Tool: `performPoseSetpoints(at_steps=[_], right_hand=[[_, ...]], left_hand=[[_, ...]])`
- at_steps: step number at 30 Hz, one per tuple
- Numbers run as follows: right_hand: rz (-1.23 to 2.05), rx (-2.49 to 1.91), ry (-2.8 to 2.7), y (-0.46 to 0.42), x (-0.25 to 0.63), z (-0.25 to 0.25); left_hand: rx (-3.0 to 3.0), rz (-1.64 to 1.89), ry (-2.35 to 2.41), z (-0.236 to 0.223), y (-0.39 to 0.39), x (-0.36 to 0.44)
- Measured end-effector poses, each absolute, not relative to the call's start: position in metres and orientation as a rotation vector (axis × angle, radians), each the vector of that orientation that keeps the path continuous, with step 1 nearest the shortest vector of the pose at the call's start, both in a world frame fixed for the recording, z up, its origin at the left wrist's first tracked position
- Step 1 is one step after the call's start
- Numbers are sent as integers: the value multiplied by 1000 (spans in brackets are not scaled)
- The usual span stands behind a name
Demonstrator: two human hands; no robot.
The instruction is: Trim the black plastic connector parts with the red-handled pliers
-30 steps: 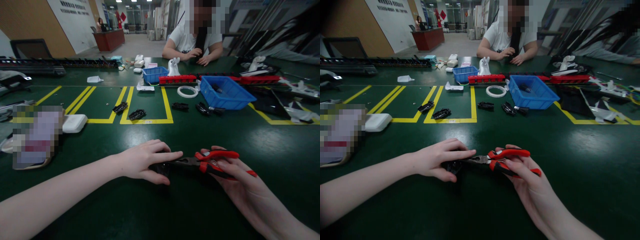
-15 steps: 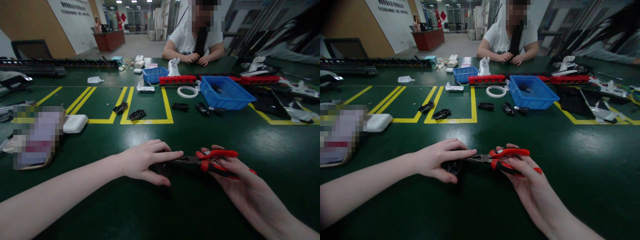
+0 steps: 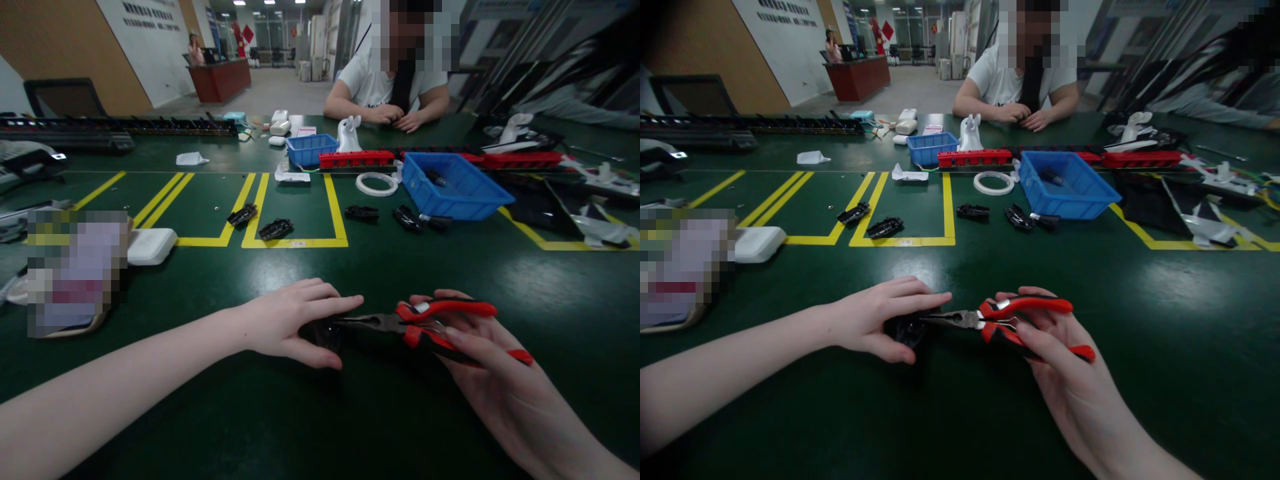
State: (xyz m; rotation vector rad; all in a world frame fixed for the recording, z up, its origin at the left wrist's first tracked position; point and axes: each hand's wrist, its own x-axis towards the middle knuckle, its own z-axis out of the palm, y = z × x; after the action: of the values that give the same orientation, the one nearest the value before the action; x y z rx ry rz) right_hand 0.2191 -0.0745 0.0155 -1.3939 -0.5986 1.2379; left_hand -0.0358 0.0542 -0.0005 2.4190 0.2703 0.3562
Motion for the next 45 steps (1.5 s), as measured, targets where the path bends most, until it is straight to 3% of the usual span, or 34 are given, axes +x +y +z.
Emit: performPoseSetpoints(at_steps=[26,45], right_hand=[[1318,-1391,-452,-69,220,15],[1135,-1363,-796,-78,214,23]], left_hand=[[2398,457,359,-2,52,-35],[2286,356,384,5,52,-35]])
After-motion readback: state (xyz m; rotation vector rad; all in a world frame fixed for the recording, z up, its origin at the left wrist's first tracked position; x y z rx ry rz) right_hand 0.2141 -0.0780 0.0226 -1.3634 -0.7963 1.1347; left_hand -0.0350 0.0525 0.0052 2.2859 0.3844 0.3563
